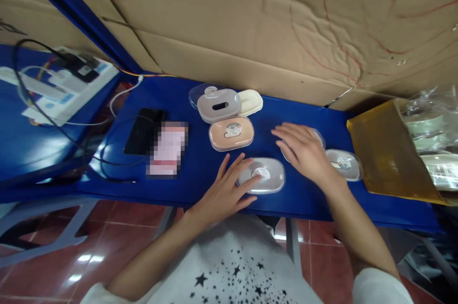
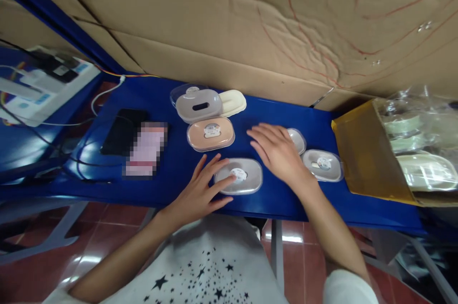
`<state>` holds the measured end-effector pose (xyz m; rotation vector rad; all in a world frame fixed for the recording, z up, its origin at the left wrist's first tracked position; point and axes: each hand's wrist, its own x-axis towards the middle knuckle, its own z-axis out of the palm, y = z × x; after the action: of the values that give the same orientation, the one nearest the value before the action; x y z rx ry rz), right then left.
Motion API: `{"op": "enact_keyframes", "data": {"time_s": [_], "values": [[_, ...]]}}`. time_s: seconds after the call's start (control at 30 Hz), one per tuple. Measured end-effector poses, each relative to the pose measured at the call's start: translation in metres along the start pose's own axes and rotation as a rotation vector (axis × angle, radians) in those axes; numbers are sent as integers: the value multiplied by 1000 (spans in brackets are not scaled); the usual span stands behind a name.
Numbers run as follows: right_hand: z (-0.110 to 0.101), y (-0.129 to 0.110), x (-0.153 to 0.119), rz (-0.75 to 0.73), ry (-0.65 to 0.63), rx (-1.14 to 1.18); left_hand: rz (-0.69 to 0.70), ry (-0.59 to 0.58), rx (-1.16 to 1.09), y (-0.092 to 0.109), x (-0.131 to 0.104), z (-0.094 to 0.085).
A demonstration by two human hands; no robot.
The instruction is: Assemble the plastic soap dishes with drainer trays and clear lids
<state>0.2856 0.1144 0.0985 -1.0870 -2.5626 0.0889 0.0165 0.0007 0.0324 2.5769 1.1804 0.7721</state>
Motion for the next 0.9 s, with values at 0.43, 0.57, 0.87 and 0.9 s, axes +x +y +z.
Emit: {"op": "enact_keyframes", "data": {"time_s": [0.43,0.57,0.87,0.9], "values": [[66,48,100,-129,-125,-125,-291,105,309,-83,21,-80],[28,36,67,-56,-75,-145,-220,-23,342,-131,53,-92],[-48,-108,-66,-73,-207,188,-165,-83,355,-152,72,-79],[-50,-118,-74,-68,-248,245,-161,-60,344,-151,71,-80]]}}
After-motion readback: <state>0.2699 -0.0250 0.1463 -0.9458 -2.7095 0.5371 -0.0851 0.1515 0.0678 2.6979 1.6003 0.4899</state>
